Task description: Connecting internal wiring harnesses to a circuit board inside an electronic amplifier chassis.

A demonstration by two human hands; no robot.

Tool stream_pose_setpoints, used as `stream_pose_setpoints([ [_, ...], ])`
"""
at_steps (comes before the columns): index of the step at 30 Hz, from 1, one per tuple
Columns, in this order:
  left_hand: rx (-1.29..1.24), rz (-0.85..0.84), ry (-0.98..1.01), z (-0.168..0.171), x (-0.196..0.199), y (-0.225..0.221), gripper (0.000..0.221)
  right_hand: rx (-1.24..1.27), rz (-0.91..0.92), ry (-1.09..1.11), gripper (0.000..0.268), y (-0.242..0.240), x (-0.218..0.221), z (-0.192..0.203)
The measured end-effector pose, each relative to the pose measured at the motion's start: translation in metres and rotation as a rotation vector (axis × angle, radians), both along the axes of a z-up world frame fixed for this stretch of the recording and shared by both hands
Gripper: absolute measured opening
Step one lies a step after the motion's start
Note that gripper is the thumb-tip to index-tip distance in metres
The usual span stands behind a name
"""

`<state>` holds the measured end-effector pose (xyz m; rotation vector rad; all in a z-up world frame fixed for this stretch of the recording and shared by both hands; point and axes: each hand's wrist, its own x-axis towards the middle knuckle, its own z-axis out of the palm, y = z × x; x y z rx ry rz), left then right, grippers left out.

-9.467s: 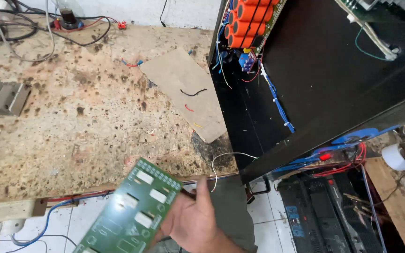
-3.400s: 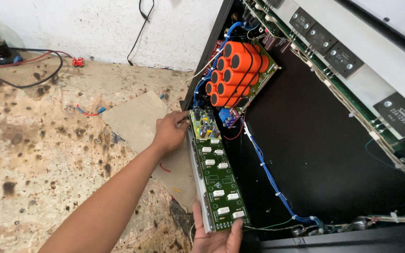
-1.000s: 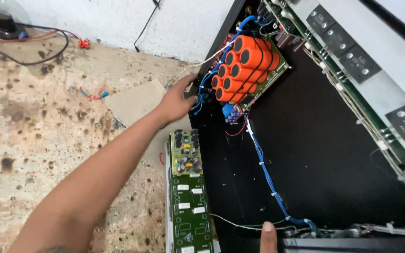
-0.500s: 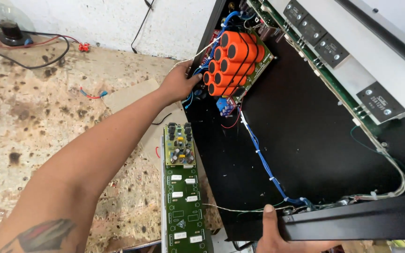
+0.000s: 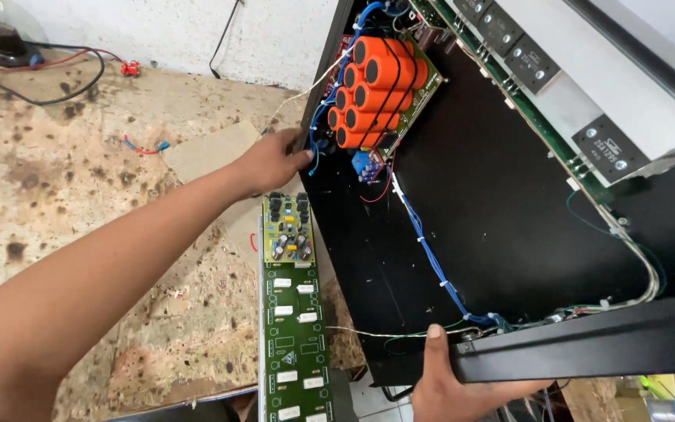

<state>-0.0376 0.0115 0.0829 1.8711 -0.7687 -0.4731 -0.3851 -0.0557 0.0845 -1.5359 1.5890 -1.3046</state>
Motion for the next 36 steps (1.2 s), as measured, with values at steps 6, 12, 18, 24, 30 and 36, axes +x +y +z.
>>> stream_pose_setpoints([
  [6, 0.089, 0.052, -0.149, 0.033, -0.074, 0.082, 0.062, -0.408, 0.367, -0.166, 0.112, 0.004, -0.002, 0.009],
  [12, -0.075, 0.159, -0.269, 0.045, -0.195, 0.186, 0.058, -0.563, 0.506, -0.215, 0.096, 0.006, -0.010, 0.011],
  [18, -0.201, 0.376, 0.017, -0.074, -0.276, 0.255, 0.061, -0.721, 0.505, -0.129, 0.094, 0.003, -0.021, 0.023],
  [24, -0.267, 0.481, 0.548, -0.174, -0.328, 0.270, 0.072, -0.745, 0.503, -0.003, 0.086, 0.005, -0.037, 0.027],
  [30, -0.099, 0.663, 0.486, -0.081, -0.341, 0.235, 0.050, -0.809, 0.534, -0.092, 0.078, 0.019, -0.048, 0.033],
  [36, 0.047, 0.533, 0.800, -0.060, -0.330, 0.197, 0.048, -0.672, 0.969, -0.140, 0.071, 0.069, -0.034, 0.022],
])
